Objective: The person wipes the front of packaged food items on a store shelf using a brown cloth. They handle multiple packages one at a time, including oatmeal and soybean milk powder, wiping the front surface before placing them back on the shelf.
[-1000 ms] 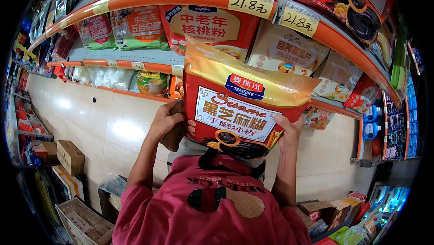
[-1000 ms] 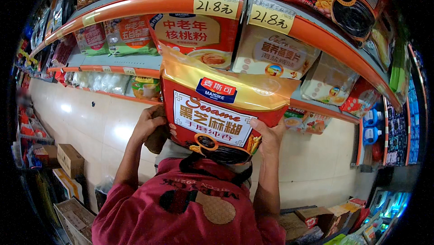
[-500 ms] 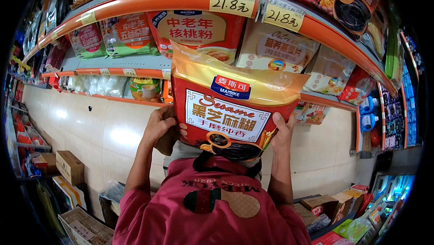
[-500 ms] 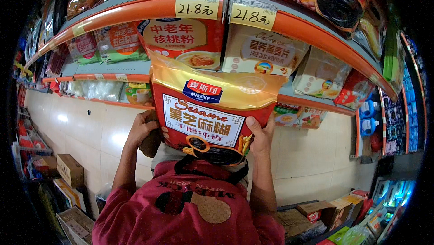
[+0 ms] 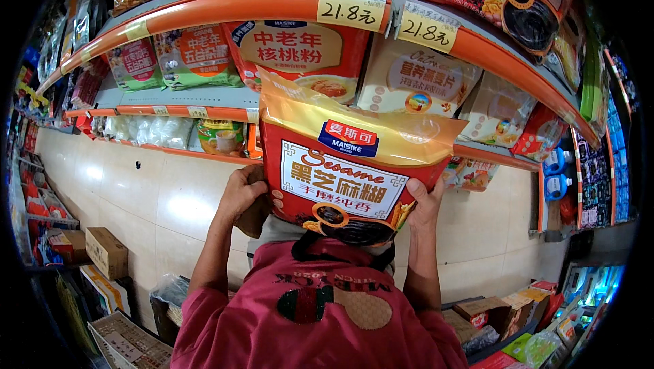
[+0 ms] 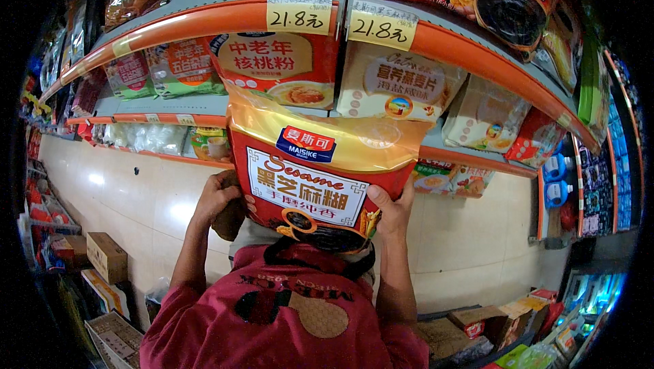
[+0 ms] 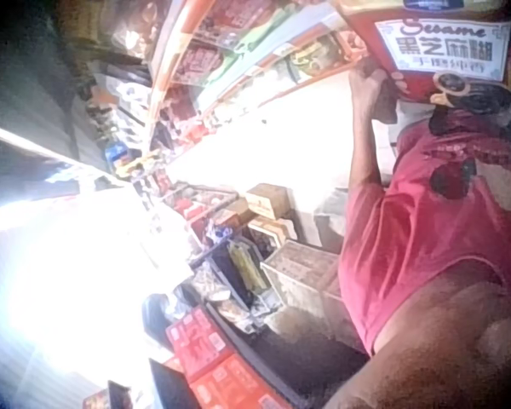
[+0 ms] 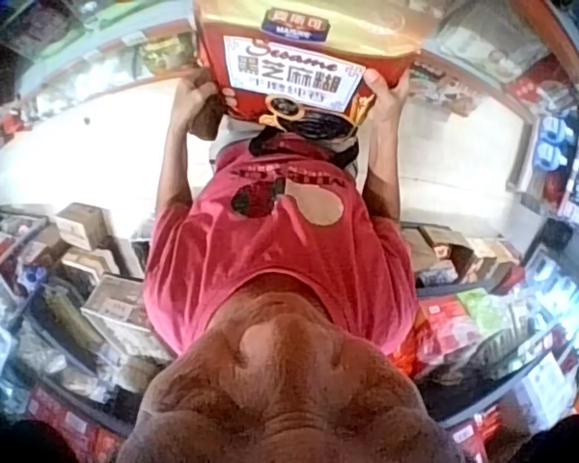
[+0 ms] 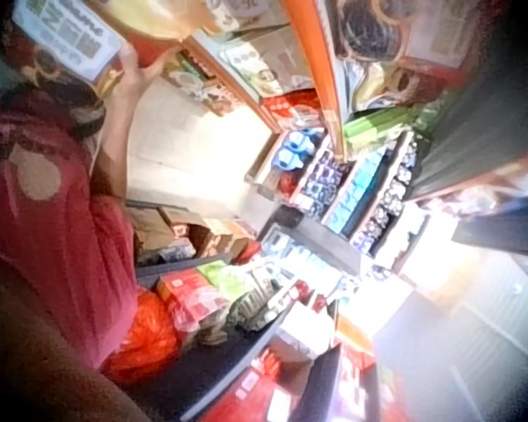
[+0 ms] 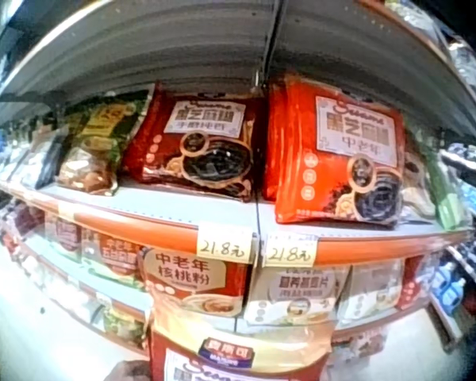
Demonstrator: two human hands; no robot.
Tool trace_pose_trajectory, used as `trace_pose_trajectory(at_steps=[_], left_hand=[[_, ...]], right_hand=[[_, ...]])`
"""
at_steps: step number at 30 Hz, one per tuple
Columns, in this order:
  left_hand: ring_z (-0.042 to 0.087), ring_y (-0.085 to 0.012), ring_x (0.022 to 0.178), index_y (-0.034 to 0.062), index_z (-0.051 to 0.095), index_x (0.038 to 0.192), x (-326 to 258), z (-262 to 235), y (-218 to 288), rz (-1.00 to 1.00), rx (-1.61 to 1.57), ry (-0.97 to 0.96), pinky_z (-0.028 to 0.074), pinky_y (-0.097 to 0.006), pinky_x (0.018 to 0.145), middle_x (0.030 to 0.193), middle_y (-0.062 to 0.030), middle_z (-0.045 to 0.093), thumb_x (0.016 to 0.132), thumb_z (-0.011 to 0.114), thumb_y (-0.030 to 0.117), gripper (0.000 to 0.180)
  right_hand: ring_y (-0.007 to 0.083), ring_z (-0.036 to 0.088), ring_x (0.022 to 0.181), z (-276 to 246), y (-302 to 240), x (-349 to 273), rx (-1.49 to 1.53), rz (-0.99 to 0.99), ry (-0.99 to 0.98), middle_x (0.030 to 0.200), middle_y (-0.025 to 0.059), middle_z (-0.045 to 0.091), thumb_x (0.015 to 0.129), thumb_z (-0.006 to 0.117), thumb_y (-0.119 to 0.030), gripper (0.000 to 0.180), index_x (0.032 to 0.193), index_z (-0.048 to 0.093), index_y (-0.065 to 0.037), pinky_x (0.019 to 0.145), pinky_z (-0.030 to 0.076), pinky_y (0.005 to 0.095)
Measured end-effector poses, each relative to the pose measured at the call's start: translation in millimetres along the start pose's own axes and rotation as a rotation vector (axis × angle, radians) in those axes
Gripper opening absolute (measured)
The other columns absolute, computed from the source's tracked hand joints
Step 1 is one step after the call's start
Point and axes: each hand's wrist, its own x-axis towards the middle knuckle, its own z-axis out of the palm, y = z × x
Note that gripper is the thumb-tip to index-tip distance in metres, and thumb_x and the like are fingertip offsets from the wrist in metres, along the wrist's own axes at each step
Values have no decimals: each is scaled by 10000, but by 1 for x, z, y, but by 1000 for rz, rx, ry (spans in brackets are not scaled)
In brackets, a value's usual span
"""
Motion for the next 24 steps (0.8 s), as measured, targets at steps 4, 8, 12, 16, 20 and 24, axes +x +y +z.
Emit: trace_pose_trajectory(at_steps=[4,8,12,16,20,24], left_hand=[[590,-180,748,-63,552,966,0,-1,2,28,73,5,477,-287,692,853,-112,613,647,485,42,343],[577,-175,782,-65,546,994,-3,1,8,40,96,7,459,-282,721,880,-113,612,645,481,43,372],[573,-176,797,-71,531,1020,-2,1,6,44,81,1,448,-277,730,898,-120,612,641,479,39,398],[567,-174,828,-72,532,1022,-2,0,7,2,78,13,441,-272,751,925,-120,607,641,478,31,399],[564,-178,844,-69,512,1064,-4,-4,14,16,121,-24,437,-270,765,947,-115,601,636,495,30,440],[562,-181,859,-59,464,1131,-6,-6,20,4,82,-24,433,-278,792,959,-104,594,624,496,3,512]], right_hand=[[212,528,969,3,-1,-4,-38,5,36,1103,116,506,597,743,-123,735,1209,354,1,833,432,315],[206,536,953,6,-2,-5,-14,-11,64,1077,112,520,595,712,-73,686,1190,381,6,828,437,313],[209,540,945,7,-3,-7,-9,-29,47,1073,116,521,605,697,-75,673,1191,377,7,830,436,314],[219,526,965,10,-6,-8,-43,-47,34,1078,118,511,613,691,-107,670,1190,371,14,846,423,319],[242,530,971,6,-5,-11,-63,-76,9,1099,145,498,625,677,-103,690,1209,334,24,829,449,338],[211,528,954,10,-9,-13,-56,-70,12,1067,114,518,599,705,-124,689,1187,373,15,836,424,309]])
